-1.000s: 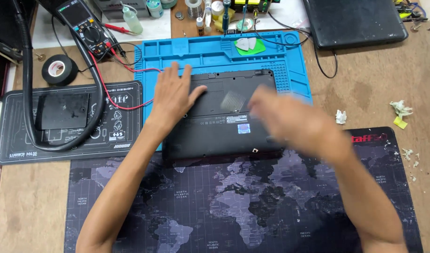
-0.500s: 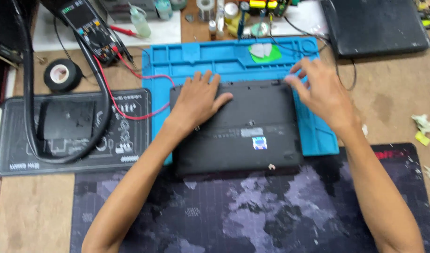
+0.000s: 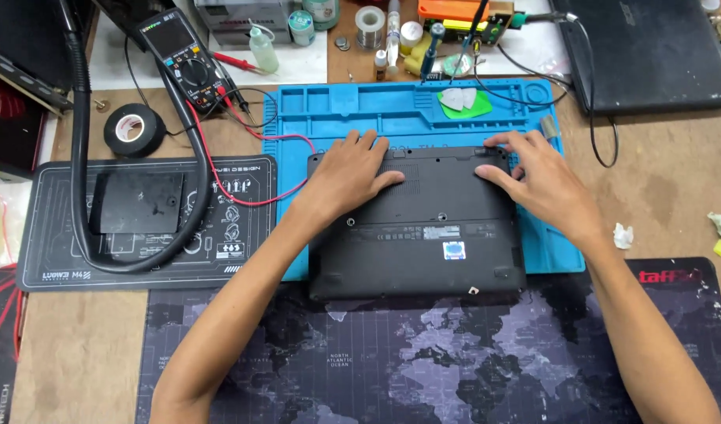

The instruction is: Cleaning a repair mat with a brush and then using a screwdriver to disassemble a laptop casing.

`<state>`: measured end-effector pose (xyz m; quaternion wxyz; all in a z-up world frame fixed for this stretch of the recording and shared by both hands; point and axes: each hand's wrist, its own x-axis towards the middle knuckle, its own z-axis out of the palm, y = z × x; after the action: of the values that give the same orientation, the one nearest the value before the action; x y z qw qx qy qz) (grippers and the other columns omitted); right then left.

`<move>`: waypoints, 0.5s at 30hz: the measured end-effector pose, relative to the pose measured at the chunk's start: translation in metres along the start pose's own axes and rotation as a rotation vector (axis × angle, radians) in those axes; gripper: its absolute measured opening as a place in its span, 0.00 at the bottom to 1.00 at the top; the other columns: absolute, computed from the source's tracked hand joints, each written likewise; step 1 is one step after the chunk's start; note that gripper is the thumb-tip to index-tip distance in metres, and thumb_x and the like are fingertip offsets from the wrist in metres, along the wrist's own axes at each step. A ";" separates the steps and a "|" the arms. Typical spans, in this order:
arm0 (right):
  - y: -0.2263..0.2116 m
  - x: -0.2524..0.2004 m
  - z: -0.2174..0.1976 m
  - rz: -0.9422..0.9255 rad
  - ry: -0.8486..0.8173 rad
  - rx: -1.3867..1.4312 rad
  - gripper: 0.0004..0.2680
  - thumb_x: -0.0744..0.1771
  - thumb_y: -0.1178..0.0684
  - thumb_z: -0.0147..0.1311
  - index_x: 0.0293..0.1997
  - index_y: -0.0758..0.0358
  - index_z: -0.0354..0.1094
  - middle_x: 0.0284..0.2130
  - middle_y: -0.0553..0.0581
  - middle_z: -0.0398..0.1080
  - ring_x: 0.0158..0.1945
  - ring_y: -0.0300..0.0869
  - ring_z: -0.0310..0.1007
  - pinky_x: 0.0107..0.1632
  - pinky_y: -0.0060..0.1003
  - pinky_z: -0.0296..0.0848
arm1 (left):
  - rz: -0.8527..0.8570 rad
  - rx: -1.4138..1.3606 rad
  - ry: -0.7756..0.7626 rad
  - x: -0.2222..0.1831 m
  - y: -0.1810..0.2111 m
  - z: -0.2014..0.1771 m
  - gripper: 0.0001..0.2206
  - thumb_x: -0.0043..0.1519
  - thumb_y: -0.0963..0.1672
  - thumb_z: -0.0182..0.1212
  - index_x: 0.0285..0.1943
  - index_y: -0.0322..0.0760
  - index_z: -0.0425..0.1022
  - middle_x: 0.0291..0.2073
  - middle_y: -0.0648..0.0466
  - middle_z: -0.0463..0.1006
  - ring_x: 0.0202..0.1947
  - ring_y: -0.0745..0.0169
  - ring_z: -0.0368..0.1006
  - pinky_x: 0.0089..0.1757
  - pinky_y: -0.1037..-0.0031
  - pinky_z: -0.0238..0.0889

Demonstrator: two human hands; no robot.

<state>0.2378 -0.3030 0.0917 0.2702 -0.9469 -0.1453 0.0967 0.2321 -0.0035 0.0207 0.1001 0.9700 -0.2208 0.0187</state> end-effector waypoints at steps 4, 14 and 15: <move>-0.004 -0.004 0.003 0.008 0.000 -0.082 0.17 0.70 0.44 0.57 0.66 0.53 0.65 0.50 0.68 0.64 0.44 0.57 0.77 0.46 0.51 0.77 | -0.004 -0.027 -0.005 -0.002 -0.002 -0.002 0.28 0.68 0.57 0.54 0.63 0.30 0.71 0.52 0.39 0.74 0.49 0.41 0.72 0.45 0.54 0.69; -0.016 0.000 0.002 0.028 -0.019 -0.177 0.15 0.72 0.42 0.52 0.63 0.56 0.64 0.45 0.66 0.63 0.42 0.61 0.76 0.42 0.57 0.76 | -0.040 -0.188 -0.133 -0.003 -0.015 -0.024 0.24 0.65 0.55 0.62 0.59 0.32 0.74 0.47 0.41 0.74 0.49 0.41 0.73 0.47 0.48 0.69; -0.014 0.004 0.002 0.022 -0.006 -0.161 0.14 0.72 0.42 0.51 0.61 0.56 0.66 0.44 0.65 0.63 0.42 0.60 0.76 0.42 0.56 0.76 | -0.032 -0.213 -0.142 0.000 -0.016 -0.027 0.24 0.65 0.54 0.63 0.58 0.31 0.74 0.47 0.40 0.74 0.49 0.39 0.73 0.48 0.47 0.69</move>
<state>0.2378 -0.2897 0.0969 0.1918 -0.9667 -0.1432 0.0906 0.2390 0.0165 0.0441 0.1867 0.9562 -0.2125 -0.0753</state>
